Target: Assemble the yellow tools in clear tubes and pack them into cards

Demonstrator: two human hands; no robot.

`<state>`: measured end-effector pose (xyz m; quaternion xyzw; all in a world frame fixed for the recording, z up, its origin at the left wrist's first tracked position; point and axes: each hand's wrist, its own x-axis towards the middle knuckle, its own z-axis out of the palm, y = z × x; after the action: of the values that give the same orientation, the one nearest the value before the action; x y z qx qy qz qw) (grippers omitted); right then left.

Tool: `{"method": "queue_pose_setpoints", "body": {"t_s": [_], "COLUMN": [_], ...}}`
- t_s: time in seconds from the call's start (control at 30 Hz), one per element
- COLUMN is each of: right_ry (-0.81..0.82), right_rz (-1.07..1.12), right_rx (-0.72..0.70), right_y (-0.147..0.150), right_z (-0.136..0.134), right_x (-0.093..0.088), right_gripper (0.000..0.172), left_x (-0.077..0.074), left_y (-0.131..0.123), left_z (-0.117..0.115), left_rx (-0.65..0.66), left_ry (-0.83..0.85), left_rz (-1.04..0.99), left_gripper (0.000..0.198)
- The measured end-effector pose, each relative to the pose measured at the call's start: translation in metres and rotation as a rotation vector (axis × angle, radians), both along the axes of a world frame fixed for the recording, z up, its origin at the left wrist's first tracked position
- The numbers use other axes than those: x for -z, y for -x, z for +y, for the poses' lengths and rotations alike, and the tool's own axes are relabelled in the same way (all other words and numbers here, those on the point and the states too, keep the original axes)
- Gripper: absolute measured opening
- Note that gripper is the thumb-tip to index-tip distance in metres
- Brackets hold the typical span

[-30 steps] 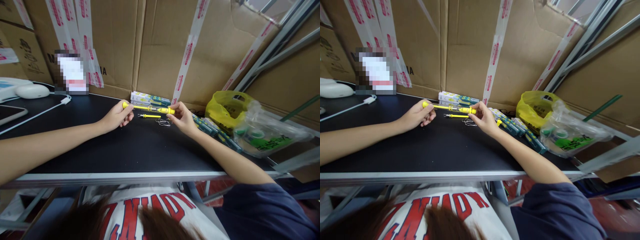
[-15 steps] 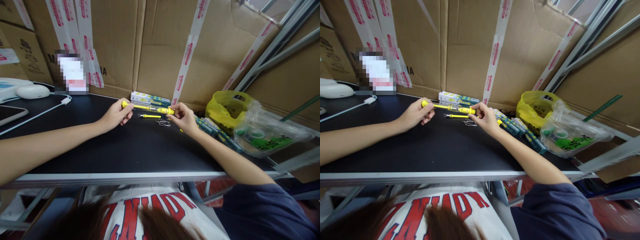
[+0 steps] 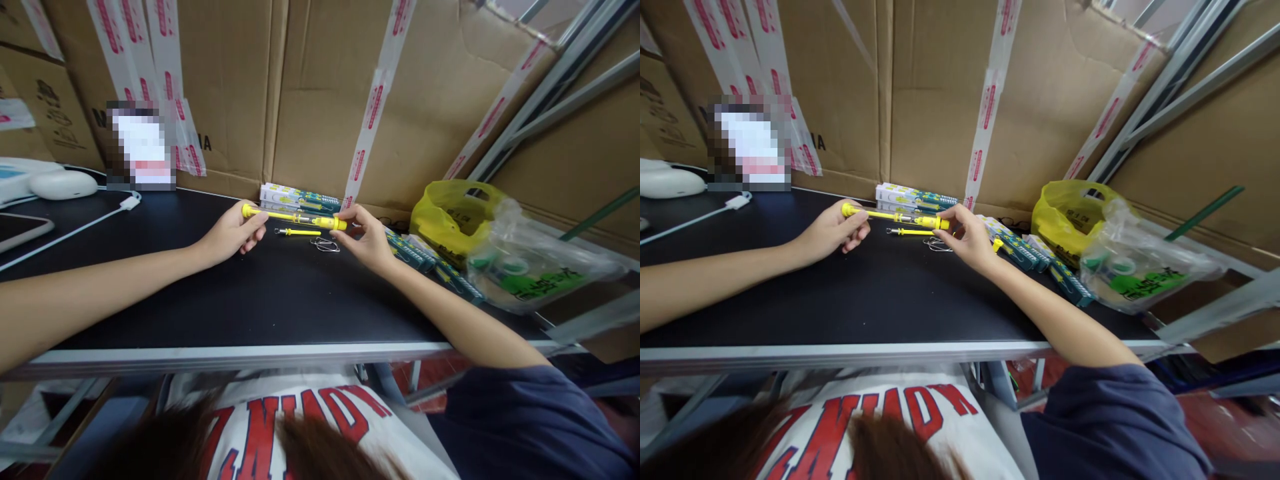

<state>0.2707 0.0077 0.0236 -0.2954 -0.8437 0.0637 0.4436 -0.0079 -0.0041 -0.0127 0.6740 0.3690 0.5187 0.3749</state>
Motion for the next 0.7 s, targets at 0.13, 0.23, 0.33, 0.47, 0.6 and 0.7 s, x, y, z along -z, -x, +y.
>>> {"method": "queue_pose_setpoints", "body": {"t_s": [0.13, 0.23, 0.33, 0.47, 0.6, 0.7], "right_ry": [0.044, 0.103, 0.175, 0.299, 0.294, 0.225], "right_rz": [0.006, 0.002, 0.028, 0.081, 0.096, 0.087], "right_rx": [-0.028, -0.067, -0.1, -0.176, -0.153, -0.098], "right_y": [0.0, 0.0, 0.0, 0.0, -0.0008, -0.0022], "right_z": [0.0016, 0.0019, 0.0018, 0.0001, -0.0006, 0.002], "right_x": [0.0036, 0.0055, 0.0071, 0.0075, 0.006, 0.0042], "right_gripper": [0.032, 0.035, 0.039, 0.038, 0.038, 0.037], "left_x": [-0.0012, -0.002, -0.0026, -0.0034, -0.0041, -0.0041], "left_y": [-0.0008, -0.0012, -0.002, -0.0039, -0.0041, -0.0033], "left_z": [-0.0006, -0.0014, -0.0025, -0.0043, -0.0049, -0.0045], "left_rx": [0.0, -0.003, 0.007, 0.023, 0.022, 0.015], "left_ry": [0.01, 0.017, 0.021, 0.029, 0.032, 0.029], "left_rz": [-0.008, -0.026, -0.039, -0.055, -0.061, -0.057], "left_gripper": [0.033, 0.033, 0.032, 0.032, 0.033, 0.033]}}
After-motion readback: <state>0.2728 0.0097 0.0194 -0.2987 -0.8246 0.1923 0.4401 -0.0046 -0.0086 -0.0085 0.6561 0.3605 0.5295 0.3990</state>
